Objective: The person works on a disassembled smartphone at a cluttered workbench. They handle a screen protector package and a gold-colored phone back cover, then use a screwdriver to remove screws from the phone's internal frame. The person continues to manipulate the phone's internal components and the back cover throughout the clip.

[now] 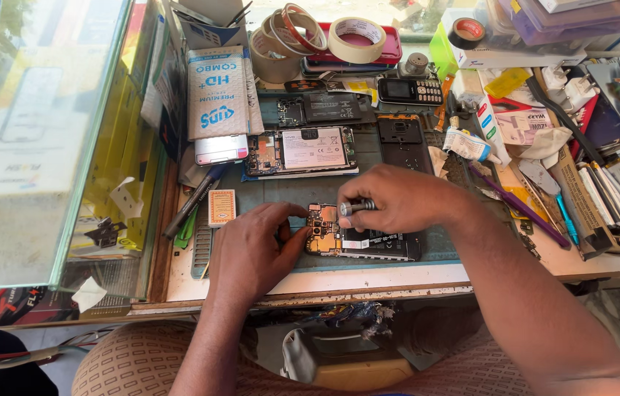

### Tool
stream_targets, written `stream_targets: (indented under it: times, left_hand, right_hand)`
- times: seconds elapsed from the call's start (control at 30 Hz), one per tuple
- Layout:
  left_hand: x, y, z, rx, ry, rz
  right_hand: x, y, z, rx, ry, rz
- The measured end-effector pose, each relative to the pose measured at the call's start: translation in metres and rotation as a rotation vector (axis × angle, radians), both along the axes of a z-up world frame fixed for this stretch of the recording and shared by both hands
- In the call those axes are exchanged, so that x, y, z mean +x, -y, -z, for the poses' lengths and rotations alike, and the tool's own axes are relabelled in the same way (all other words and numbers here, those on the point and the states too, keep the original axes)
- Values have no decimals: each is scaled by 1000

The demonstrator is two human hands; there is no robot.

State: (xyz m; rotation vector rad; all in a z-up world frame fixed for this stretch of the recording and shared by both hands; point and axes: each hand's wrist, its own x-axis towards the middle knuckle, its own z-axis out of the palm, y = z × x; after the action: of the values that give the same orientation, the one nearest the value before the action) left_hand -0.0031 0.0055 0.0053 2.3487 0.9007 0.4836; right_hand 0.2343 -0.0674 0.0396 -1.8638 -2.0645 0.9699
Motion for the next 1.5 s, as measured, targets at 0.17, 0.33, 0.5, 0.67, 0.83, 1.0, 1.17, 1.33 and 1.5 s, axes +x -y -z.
stream_targets:
  times: [0.17,0.33,0.5,0.67,0.83,1.0,1.17,1.33,1.5]
  left_hand:
    - [-2,1,2,4,34,2]
    - [-3,1,3,20,5,3]
    - [-2,1,4,24,-4,4]
    - [-1,1,5,26,-29,4]
    - [-2,2,3,19,0,6]
    - [-2,2,3,29,-33,-2]
    - [-1,1,4,16,-43,3]
    - [-3,2,5,20,0,4]
    - [-4,2,6,21,45,10]
  right_hand:
    - [-11,1,-3,-56,-19,40]
    - [-4,5,-11,59,-58,49]
    - [-2,12,-13,94,-41,94]
    - [0,17,-10,168,-110,66]
    - [-2,20,-7,60,23,190]
    - [-13,18,2,23,21,220]
    - [-23,14,11,-43,77,288]
    - [-26,12,14,-51,116,272]
    - [-29,12,12,-40,140,251]
